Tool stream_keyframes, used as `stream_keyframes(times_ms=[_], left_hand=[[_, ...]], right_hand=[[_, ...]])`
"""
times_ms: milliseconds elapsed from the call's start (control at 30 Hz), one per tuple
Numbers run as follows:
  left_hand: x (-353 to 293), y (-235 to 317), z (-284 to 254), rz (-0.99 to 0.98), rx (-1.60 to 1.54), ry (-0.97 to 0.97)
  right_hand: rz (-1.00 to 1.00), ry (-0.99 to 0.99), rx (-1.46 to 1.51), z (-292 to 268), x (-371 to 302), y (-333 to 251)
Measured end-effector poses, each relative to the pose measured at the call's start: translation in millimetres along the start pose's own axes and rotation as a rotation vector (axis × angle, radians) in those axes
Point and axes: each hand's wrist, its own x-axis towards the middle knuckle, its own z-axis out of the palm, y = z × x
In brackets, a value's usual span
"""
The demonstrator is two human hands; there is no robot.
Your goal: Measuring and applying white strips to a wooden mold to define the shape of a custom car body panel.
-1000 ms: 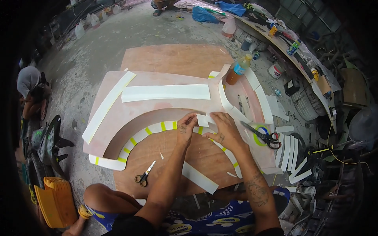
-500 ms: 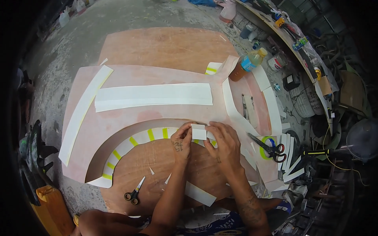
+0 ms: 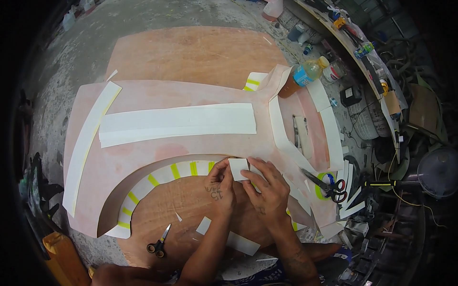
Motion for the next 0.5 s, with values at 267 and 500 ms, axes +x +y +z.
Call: stream_keyframes(times_ms=[267,500], left_hand=[[-3,1,6,0.007,-0.098,0.038],[-1,-9,0,-0.028,-0.112,0.038]], right_hand=[[0.002,-0.004,-0.048,3,-2,-1],[0.029,0.007,-0.008,8,-1,-2]])
